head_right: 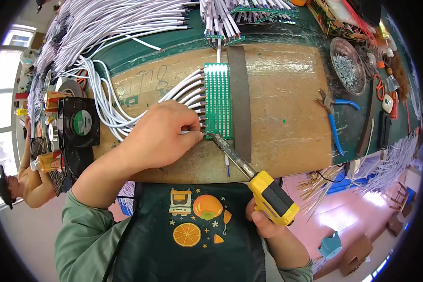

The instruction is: The person arranges white wires along the edge of a circuit board and solders each wire to the board using a soldering gun.

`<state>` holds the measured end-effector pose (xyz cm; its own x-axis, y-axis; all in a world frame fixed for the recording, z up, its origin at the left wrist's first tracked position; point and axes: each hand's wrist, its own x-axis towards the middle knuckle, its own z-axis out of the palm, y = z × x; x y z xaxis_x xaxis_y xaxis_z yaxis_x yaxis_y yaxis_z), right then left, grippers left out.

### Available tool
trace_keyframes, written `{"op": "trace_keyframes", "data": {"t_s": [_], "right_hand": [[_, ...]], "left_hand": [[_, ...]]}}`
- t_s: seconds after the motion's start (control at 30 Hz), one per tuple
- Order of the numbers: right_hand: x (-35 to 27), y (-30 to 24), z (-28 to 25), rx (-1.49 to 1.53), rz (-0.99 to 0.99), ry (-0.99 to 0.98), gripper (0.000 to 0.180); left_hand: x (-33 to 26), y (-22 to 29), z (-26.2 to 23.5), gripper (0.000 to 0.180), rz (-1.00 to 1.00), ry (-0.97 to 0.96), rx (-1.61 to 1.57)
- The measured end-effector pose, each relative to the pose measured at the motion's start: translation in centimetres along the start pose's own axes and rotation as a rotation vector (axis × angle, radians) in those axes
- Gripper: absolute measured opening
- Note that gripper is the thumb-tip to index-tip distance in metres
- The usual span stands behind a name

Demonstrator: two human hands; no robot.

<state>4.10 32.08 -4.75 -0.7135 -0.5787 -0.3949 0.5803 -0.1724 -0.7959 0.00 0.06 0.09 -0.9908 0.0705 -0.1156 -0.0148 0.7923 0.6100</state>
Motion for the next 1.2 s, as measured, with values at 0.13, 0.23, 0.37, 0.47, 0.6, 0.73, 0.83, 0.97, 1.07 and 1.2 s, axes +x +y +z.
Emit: {"op": "trace_keyframes", "data": {"t_s": [0.13, 0.23, 0.37, 0.47, 0.6, 0.73, 0.83, 0.97, 1.07, 1.2], "right_hand": [[0.0, -0.1, -0.2, -0.002, -0.026, -0.031, 0.040], [-0.1, -0.1, -0.4, 0.031, -0.056, 0.010, 0.047], [0.7, -1.1, -1.2, 0.111, -0.152, 0.001, 0.075], [2.5, -3.2, -2.5, 0.167, -0.324, 0.095, 0.064], [5.6, -8.4, -5.5, 0.238, -0.443, 0.405, 0.058], [8.7, -13.1, -8.4, 0.130, -0.453, 0.639, 0.047], [11.6, -14.6, -10.1, 0.046, -0.392, 0.808, 0.041], [12.8, -14.7, -11.7, 0.005, -0.380, 0.725, 0.043], [10.9, -15.4, -12.5, -0.086, -0.307, 0.738, 0.051], [7.6, -16.4, -11.2, -0.830, -0.230, 0.873, 0.049]], "left_hand": [[0.0, 0.1, -0.1, 0.016, -0.009, -0.011, 0.007], [0.1, 0.0, 0.0, 0.016, -0.001, 0.007, 0.005], [0.1, 0.0, 0.0, 0.016, 0.002, -0.004, 0.014], [0.1, 0.1, -0.2, 0.015, -0.026, -0.013, -0.038], [0.1, 0.4, -0.4, 0.015, -0.033, -0.001, 0.019], [0.0, 0.3, -0.3, 0.016, -0.036, -0.007, -0.013], [-0.1, -0.1, -0.1, 0.016, -0.006, 0.012, -0.013], [-0.4, -0.4, 0.3, 0.017, 0.011, 0.038, 0.045], [-0.6, -0.7, 0.6, 0.017, 0.033, 0.047, 0.038], [-0.7, -1.0, 0.8, 0.016, 0.033, 0.037, 0.066]]}}
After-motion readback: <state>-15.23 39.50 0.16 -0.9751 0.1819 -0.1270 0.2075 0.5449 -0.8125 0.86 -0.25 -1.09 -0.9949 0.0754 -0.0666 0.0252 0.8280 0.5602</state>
